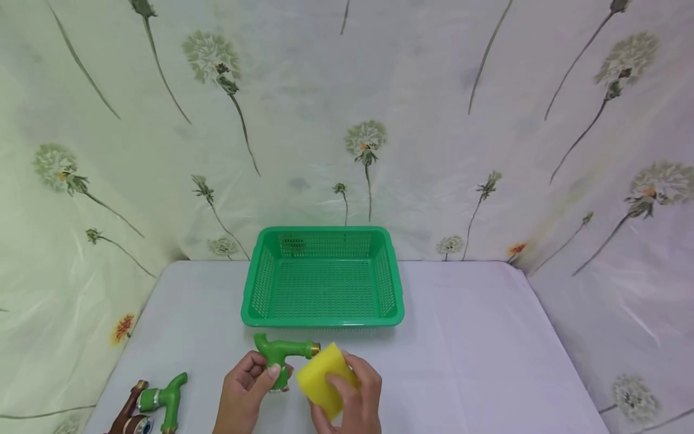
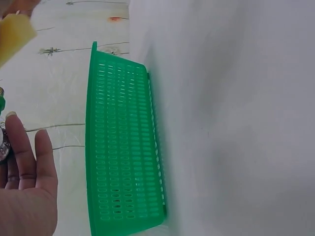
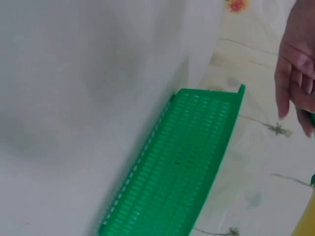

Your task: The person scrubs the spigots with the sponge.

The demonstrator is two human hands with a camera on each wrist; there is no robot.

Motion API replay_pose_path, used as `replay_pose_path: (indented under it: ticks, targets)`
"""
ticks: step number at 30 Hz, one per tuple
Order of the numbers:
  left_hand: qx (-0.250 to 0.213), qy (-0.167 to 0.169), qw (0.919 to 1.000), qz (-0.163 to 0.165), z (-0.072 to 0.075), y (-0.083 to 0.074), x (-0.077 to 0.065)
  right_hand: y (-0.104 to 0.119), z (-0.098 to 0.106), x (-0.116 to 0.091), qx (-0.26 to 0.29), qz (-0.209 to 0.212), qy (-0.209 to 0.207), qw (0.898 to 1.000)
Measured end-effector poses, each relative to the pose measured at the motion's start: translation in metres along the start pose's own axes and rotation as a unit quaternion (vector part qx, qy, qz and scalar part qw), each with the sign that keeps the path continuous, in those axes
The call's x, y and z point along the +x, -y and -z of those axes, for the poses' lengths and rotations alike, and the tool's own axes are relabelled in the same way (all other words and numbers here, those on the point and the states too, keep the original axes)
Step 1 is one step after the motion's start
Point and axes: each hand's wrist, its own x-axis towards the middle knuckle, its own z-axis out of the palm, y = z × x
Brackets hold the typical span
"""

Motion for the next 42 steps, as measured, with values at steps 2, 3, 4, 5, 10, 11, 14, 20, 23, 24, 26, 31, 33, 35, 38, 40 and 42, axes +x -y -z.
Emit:
replay_pose_path:
  ticks: [2, 3, 4, 5, 10, 11, 14, 20, 23, 24, 26, 31, 33, 35, 38, 40, 42]
  targets:
    - [0.002, 0.002, 1.0000, 0.003, 0.000, 0.000, -0.001, 0.001, -0.001, 0.005, 0.006, 0.009, -0.012, 1.000]
    - [0.003, 0.004, 1.0000, 0.002, -0.001, -0.001, -0.002, 0.002, -0.002, 0.007, 0.006, 0.011, -0.015, 1.000]
    - [0.005, 0.005, 1.0000, 0.002, -0.001, -0.001, -0.002, 0.002, -0.003, 0.007, 0.004, 0.011, -0.015, 1.000]
    - [0.007, 0.007, 1.0000, 0.001, -0.001, -0.001, -0.003, 0.002, -0.004, 0.007, 0.002, 0.011, -0.014, 1.000]
    - [0.020, 0.010, 0.9997, -0.005, 0.002, -0.001, -0.003, -0.004, -0.006, -0.005, -0.013, 0.008, 0.001, 1.000]
    - [0.022, 0.010, 0.9997, -0.004, 0.003, -0.001, -0.004, -0.006, -0.005, -0.008, -0.015, 0.009, 0.007, 1.000]
    - [0.023, 0.012, 0.9997, 0.001, 0.006, -0.001, -0.003, -0.012, -0.004, -0.015, -0.029, 0.003, 0.029, 0.999]
    - [-0.004, 0.014, 0.9998, 0.010, 0.008, -0.003, -0.003, -0.018, -0.001, -0.019, -0.044, -0.030, 0.029, 0.998]
    - [-0.016, 0.014, 0.9995, 0.022, 0.008, -0.005, -0.003, -0.012, 0.000, -0.017, -0.037, -0.022, 0.014, 0.999]
    - [-0.017, 0.013, 0.9994, 0.027, 0.008, -0.005, -0.004, -0.010, 0.000, -0.015, -0.032, -0.011, 0.008, 0.999]
    - [-0.020, 0.021, 0.9990, 0.035, 0.007, -0.006, -0.004, -0.007, 0.000, -0.011, -0.028, 0.008, 0.007, 1.000]
    - [-0.026, 0.090, 0.9938, 0.060, 0.006, -0.007, -0.005, -0.012, 0.000, -0.005, -0.033, 0.029, 0.008, 0.999]
    - [-0.025, 0.109, 0.9913, 0.069, 0.006, -0.007, -0.006, -0.018, 0.001, -0.006, -0.037, 0.030, 0.001, 0.999]
    - [-0.024, 0.114, 0.9906, 0.072, 0.008, -0.008, -0.006, -0.024, 0.003, -0.007, -0.047, 0.022, -0.007, 0.999]
    - [-0.021, 0.107, 0.9914, 0.071, 0.009, -0.008, -0.006, -0.029, 0.007, -0.007, -0.070, -0.021, -0.007, 0.997]
    - [-0.024, 0.107, 0.9916, 0.068, 0.010, -0.008, -0.005, -0.026, 0.011, -0.006, -0.071, -0.060, -0.006, 0.996]
    - [-0.031, 0.106, 0.9917, 0.066, 0.011, -0.009, -0.004, -0.019, 0.013, -0.004, -0.034, -0.105, 0.006, 0.994]
